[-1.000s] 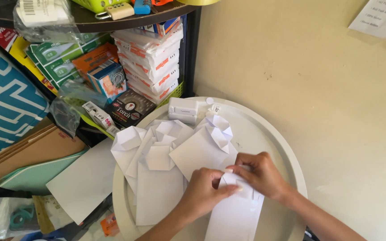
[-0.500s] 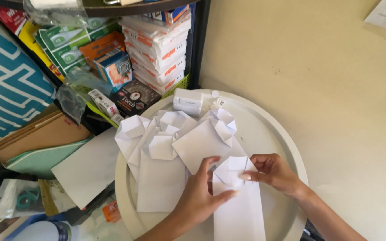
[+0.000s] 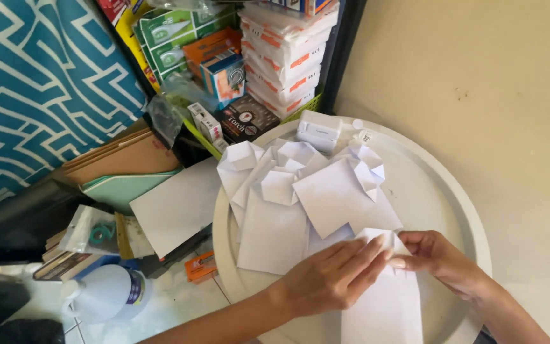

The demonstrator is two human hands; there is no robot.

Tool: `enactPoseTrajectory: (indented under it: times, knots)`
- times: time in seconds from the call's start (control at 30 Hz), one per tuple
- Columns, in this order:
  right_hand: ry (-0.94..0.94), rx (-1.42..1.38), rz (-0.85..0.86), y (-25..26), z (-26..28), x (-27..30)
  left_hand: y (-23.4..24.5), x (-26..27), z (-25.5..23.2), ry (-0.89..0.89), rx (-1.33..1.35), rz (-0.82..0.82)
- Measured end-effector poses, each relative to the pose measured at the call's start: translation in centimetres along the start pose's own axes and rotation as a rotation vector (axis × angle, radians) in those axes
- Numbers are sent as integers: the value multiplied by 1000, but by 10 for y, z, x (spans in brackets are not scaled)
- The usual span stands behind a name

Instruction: Folding white paper into origami shirt shapes on a circular tray in a workspace.

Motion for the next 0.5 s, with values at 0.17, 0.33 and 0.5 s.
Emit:
enactPoseTrajectory:
  times: [0.17, 0.33, 0.5]
  knots:
    - [41, -71, -20, 13, -12, 6, 2, -4, 1, -28, -31, -12]
    - [153, 183, -223, 36, 1, 21, -47, 10, -12, -96, -98, 85]
    - [252, 830, -445, 21, 9, 34, -131, 49, -22, -48, -21, 442]
Point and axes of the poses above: each hand's wrist, its own x-axis away from the middle knuckle, its own y-axis out of the back of the hand, z = x × y, the point moved 9 cm from there along -x, towards the middle knuckle, and after that the axes turned 8 degrees about z, right-handed, at the moved point
